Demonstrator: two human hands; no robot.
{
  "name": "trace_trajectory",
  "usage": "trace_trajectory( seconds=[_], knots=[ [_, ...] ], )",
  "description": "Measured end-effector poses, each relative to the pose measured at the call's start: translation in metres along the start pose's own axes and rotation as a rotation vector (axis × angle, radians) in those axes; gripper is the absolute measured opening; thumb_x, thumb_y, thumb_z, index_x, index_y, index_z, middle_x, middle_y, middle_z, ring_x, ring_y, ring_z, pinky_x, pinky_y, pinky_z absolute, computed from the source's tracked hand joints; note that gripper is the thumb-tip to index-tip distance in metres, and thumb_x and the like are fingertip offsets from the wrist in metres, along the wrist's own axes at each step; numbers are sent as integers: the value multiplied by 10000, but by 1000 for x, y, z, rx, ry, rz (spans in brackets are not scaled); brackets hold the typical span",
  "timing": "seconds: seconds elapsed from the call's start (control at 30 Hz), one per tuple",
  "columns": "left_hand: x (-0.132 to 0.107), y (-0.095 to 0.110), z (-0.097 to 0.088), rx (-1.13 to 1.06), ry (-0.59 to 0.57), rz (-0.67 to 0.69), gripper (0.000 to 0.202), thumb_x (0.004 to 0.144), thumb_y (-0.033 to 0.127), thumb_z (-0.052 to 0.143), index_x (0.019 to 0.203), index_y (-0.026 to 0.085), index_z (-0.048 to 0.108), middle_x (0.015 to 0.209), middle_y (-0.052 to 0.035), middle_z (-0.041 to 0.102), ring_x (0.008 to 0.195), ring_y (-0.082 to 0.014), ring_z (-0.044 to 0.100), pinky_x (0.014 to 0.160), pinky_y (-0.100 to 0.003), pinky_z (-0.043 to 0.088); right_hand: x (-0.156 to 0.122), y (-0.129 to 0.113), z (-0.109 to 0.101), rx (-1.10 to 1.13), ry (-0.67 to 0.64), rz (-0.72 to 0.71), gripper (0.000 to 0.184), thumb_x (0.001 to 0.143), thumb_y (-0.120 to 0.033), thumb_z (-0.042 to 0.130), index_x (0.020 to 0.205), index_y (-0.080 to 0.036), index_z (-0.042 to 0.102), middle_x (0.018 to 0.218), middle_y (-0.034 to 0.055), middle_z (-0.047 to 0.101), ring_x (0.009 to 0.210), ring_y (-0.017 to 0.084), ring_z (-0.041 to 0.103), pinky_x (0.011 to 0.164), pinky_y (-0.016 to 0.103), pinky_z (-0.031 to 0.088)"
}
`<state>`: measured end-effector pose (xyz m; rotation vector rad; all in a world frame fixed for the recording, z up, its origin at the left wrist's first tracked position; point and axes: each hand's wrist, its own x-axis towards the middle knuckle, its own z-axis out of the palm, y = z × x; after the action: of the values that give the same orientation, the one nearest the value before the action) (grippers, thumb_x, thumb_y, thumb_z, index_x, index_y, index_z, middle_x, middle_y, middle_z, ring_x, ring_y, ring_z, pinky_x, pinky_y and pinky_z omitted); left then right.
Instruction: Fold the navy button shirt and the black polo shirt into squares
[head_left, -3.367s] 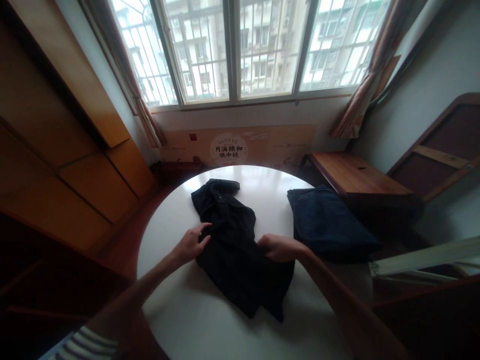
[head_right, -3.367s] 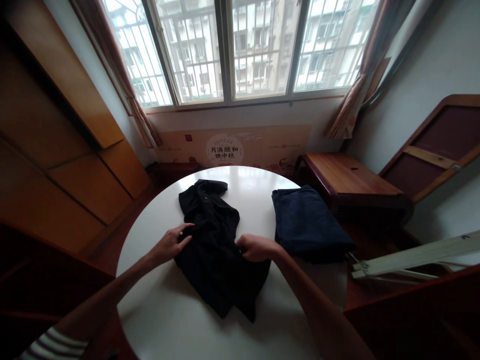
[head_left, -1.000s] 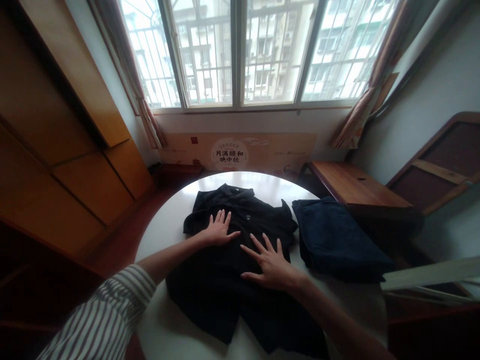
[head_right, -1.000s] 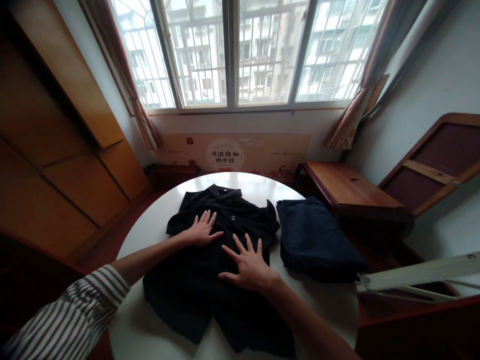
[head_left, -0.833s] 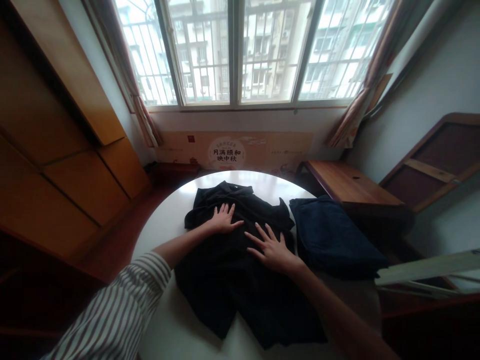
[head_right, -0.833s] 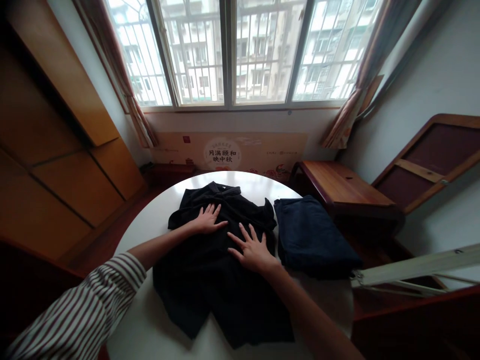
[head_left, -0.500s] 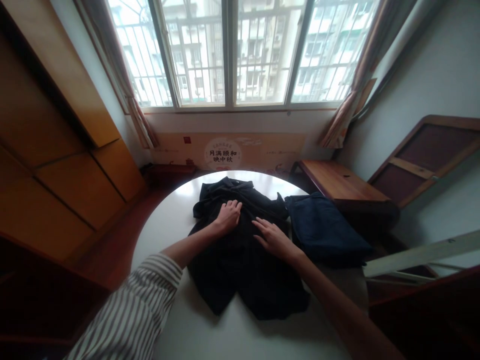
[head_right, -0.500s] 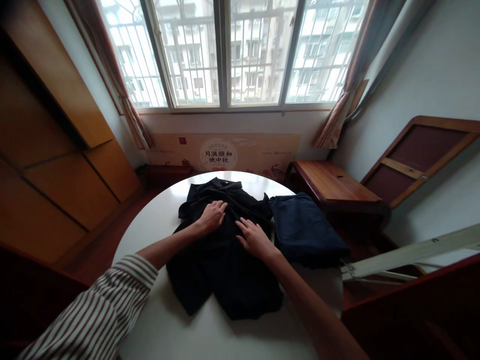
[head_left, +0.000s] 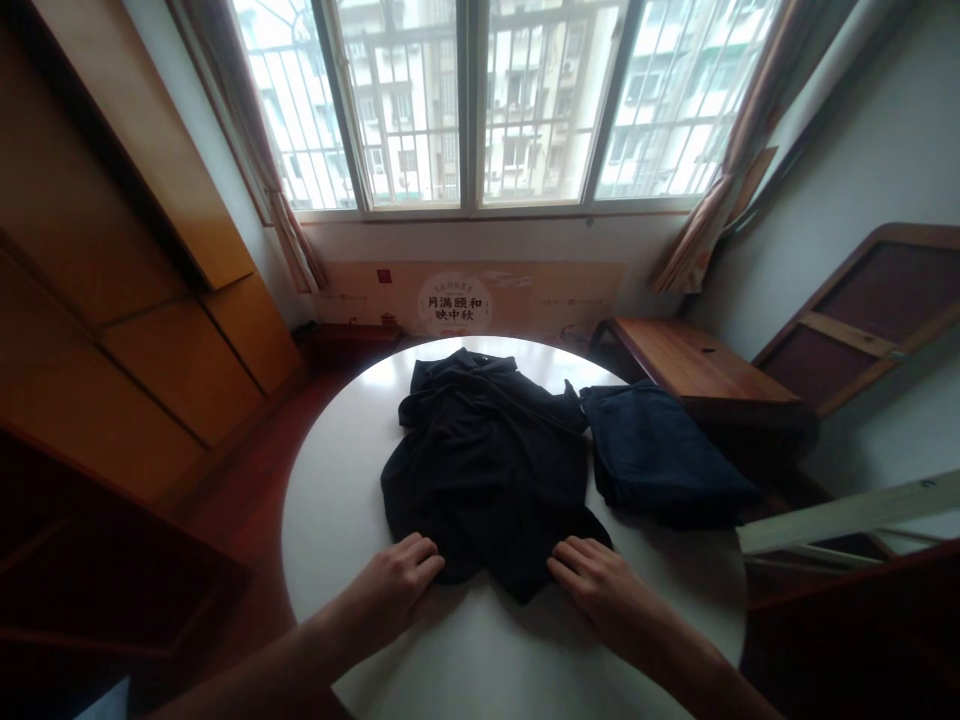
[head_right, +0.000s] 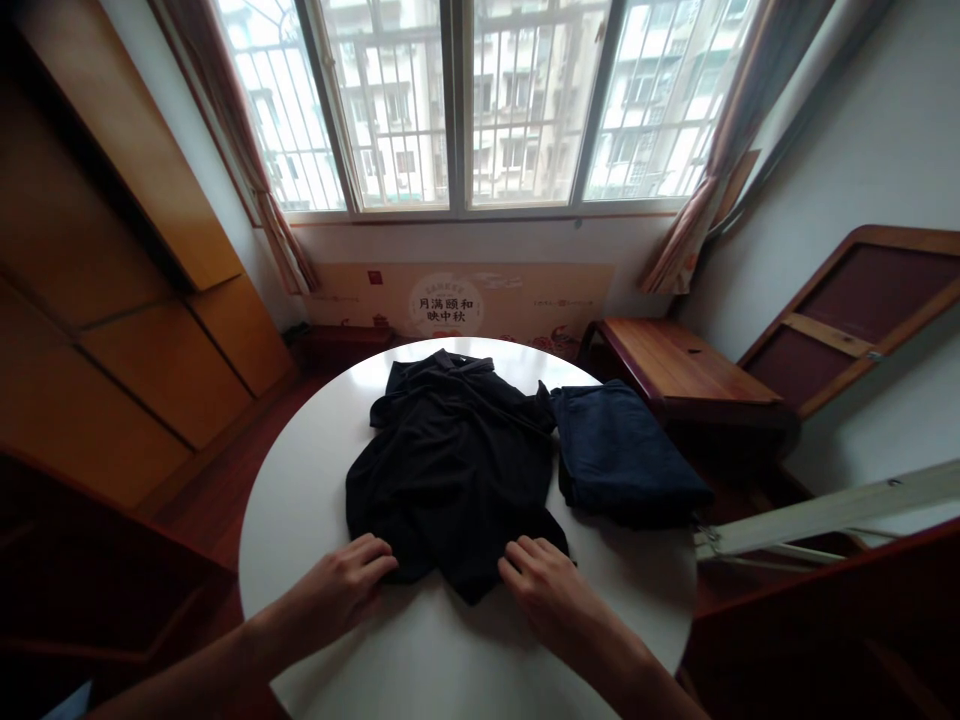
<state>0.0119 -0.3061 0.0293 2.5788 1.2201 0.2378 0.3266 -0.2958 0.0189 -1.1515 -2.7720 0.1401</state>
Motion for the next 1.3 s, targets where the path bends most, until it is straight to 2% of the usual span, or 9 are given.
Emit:
trace_trajectory(
  seconds=[0.17, 0.3, 0.37, 0.43, 0.57, 0.63, 0.8, 1.0, 1.3],
  knots=[
    [-25, -40, -34, -193, -46, -126, 236, 678, 46, 482, 818, 184, 613, 860, -36, 642, 828, -182, 597, 804, -287, 500, -23, 1, -25, 171, 130, 61, 253, 810, -46, 455, 911, -174, 649, 924, 110, 658, 847, 216, 625, 747, 328, 515],
    [-57, -74, -78, -377, -454, -258, 307, 729, 139, 567, 984, 224, 715, 995, -12, 716, 927, -192, 650, 848, -265, 507, -51, -9, -47, 384, 18, 60, 284, 866, -251, 576, 1133, -210, 666, 1098, 116, 687, 1016, 236, 650, 892, 330, 520],
    [-55, -79, -96, -403, -625, -248, 324, 757, 245, 653, 1073, 262, 720, 1016, 8, 731, 925, -189, 664, 832, -247, 511, -48, -7, -55, 484, -91, 61, 411, 883, -392, 609, 1256, -219, 617, 1142, 104, 689, 1074, 236, 642, 938, 329, 510],
    [-33, -78, -103, -392, -580, -171, 315, 838, 339, 625, 1138, 277, 700, 1057, 9, 726, 966, -180, 659, 862, -242, 503, -26, 1, -58, 539, -97, 117, 428, 922, -469, 552, 1252, -205, 616, 1127, 95, 695, 1069, 221, 645, 950, 326, 504],
    [64, -78, -78, -157, -29, -45, 324, 965, 262, 407, 1126, 207, 682, 1160, -53, 677, 1074, -178, 619, 1008, -293, 440, 63, 30, -43, 386, 108, 200, 397, 952, -471, 474, 1166, -189, 653, 1194, 103, 659, 1088, 224, 625, 988, 336, 470],
    [123, -85, -56, 6, 133, -50, 367, 969, 222, 371, 1202, 163, 647, 1296, -104, 611, 1194, -204, 562, 1087, -327, 380, 115, 47, -28, 218, 187, 289, 425, 970, -402, 420, 1277, -171, 602, 1345, 122, 577, 1238, 243, 530, 1085, 367, 382],
    [225, -117, -23, 190, 82, -320, 545, 984, 436, 363, 1491, 235, 389, 1584, -113, 287, 1447, -367, 237, 1153, -591, 188, 209, 90, 3, 82, 49, 676, 595, 988, -514, 256, 1539, -293, 279, 1631, 42, 162, 1460, 398, 133, 1113, 663, 164],
    [259, -160, -8, 136, 64, -513, 751, 880, 754, 250, 1534, 387, 238, 1631, -22, 155, 1456, -464, 79, 1104, -710, 37, 245, 148, 26, 57, -54, 771, 694, 939, -674, 137, 1554, -355, 185, 1648, 9, 37, 1463, 429, -28, 1077, 725, 0],
    [298, -182, -3, 132, 129, -619, 786, 860, 764, 237, 1534, 360, 261, 1631, -28, 154, 1442, -504, 55, 1083, -741, 19, 285, 207, 26, 62, -81, 679, 675, 934, -692, 172, 1543, -401, 184, 1647, -21, 29, 1469, 416, -33, 1074, 730, -28]
  ],
)
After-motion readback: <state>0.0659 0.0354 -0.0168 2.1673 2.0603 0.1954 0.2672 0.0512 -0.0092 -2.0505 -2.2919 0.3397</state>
